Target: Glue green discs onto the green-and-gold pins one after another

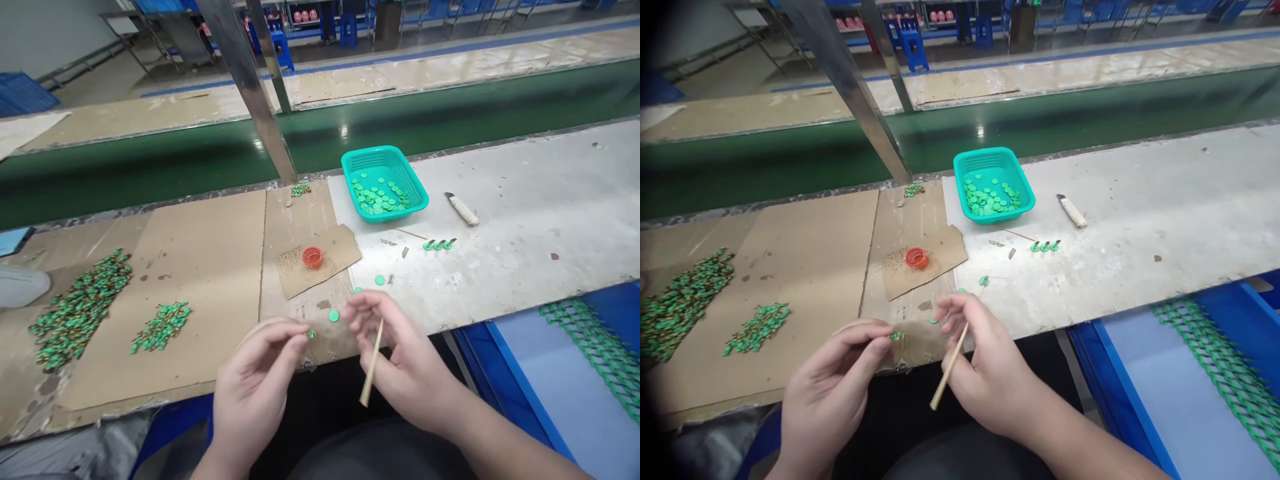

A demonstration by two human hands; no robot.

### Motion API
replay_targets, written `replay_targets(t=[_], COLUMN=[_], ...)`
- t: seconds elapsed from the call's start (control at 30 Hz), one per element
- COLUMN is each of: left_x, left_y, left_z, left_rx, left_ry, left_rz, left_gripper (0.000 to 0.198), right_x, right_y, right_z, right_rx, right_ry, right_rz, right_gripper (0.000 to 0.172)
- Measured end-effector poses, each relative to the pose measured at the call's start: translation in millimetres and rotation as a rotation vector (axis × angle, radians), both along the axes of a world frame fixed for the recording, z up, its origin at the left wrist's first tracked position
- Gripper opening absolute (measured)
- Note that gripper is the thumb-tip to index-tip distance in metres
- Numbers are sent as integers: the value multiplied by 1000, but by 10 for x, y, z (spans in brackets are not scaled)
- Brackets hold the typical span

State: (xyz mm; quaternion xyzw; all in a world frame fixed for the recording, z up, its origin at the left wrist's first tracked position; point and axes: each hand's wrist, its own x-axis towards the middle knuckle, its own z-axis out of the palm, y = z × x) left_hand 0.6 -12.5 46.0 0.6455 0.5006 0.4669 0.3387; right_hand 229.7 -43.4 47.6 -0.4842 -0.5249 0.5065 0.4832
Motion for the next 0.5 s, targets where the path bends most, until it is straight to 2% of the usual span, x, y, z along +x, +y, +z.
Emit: replay_targets(t=[0.07, 0.13, 0.3, 0.4, 0.5], left_x=[-10, 2, 85, 113, 121], left_y=[103, 190, 264, 258, 252], left_z=[-64, -99, -129, -157, -188], left_rx=[-29, -80, -173, -167, -138], left_ry=[52, 54, 21, 56, 99], left_rz=[25, -4, -70, -77, -85], left_gripper=[16, 18, 20, 21, 21], right_x=[142, 259, 365, 354, 333], right_y=[42, 104, 258, 288, 265], right_z=[-13, 0, 12, -14, -44], right_rx=[170, 258, 326, 289, 303], right_ry=[-260, -388, -308, -274, -254], right_rz=[21, 72, 145, 159, 171], right_gripper=[72, 81, 56, 55, 37])
